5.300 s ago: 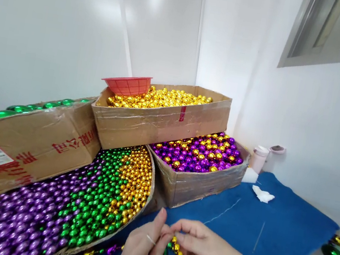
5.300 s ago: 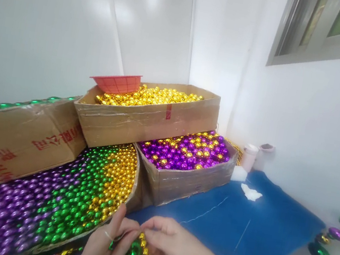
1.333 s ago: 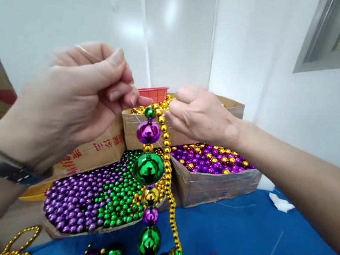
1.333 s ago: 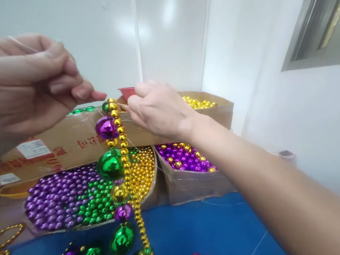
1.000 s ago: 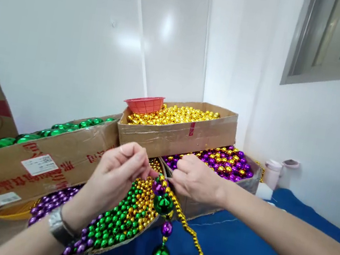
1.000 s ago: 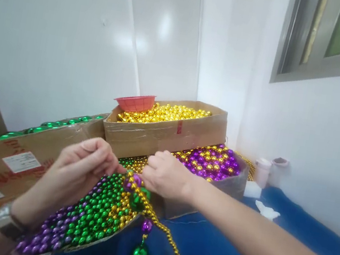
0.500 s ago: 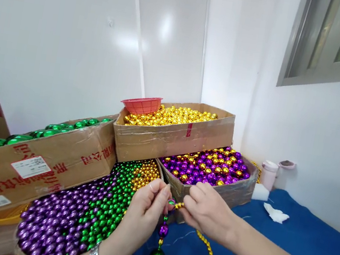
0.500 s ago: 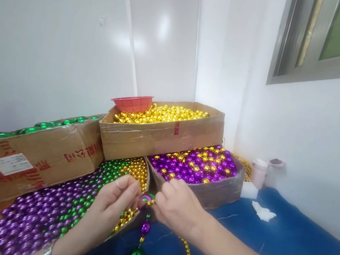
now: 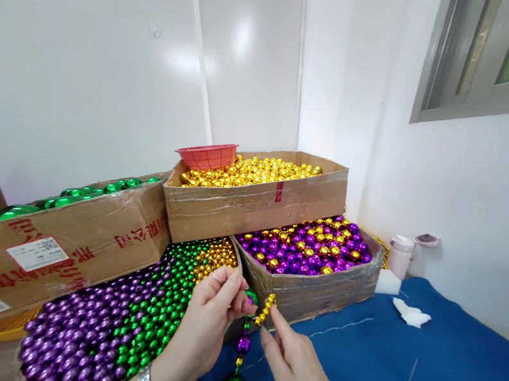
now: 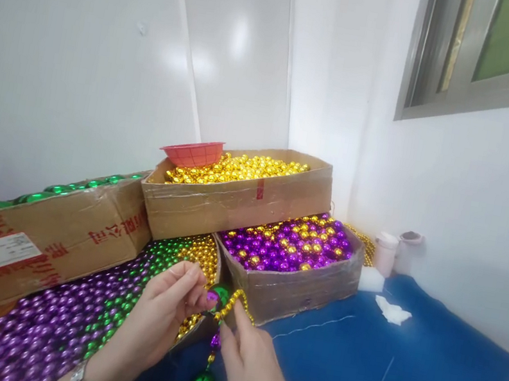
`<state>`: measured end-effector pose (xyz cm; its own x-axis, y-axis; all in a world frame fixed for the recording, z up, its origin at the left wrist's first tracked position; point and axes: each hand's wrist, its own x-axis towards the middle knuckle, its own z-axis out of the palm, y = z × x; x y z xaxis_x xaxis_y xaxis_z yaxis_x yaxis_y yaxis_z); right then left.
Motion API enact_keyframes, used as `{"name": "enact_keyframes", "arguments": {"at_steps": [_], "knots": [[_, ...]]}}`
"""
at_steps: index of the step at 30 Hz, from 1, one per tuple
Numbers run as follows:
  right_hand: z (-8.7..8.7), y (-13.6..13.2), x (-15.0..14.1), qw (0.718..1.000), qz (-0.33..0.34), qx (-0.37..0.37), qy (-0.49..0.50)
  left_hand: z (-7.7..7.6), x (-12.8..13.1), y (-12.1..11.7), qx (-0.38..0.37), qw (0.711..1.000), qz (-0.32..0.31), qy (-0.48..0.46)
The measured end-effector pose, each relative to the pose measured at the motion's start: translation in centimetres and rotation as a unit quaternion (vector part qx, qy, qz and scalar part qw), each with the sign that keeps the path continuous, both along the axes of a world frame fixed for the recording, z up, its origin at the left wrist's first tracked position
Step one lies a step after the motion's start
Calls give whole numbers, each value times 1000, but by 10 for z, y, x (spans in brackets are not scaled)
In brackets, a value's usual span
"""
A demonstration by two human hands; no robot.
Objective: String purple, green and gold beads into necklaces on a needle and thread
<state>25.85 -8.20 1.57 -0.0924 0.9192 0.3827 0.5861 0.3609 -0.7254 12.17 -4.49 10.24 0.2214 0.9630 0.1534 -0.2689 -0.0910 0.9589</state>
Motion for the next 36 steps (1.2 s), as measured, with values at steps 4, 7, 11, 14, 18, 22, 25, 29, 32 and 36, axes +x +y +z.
{"name": "enact_keyframes", "arguments": {"at_steps": [4, 7, 11, 14, 18, 22, 25, 29, 32, 36], "knots": [[-6, 7, 3, 989, 28, -95, 106, -2, -1, -1, 23, 1000, 5, 0], [-9, 11, 4, 986, 35, -101, 131, -3, -4, -2, 23, 1000, 13, 1], [-5, 12, 6, 991, 32, -70, 112, -5, -8, 0, 27, 999, 20, 2], [-4, 15, 9, 997, 7, 74, -17, -6, -12, 0, 28, 999, 15, -1], [-11, 25, 20, 900, -60, 369, -222, -9, -15, -2, 25, 999, -4, 35], [-15, 35, 23, 846, -77, 467, -246, -16, -18, -2, 30, 991, -21, 128], [-14, 36, 17, 823, -81, 507, -244, -24, -21, 1, 67, 968, -68, 231], [-12, 38, 9, 818, -56, 517, -243, -35, -27, 8, 85, 946, -120, 290], [-16, 40, 5, 831, -42, 504, -231, -39, -29, 9, 73, 943, -127, 298], [-33, 26, -5, 885, -75, 417, -194, -39, -28, 4, 54, 955, -92, 276]]}}
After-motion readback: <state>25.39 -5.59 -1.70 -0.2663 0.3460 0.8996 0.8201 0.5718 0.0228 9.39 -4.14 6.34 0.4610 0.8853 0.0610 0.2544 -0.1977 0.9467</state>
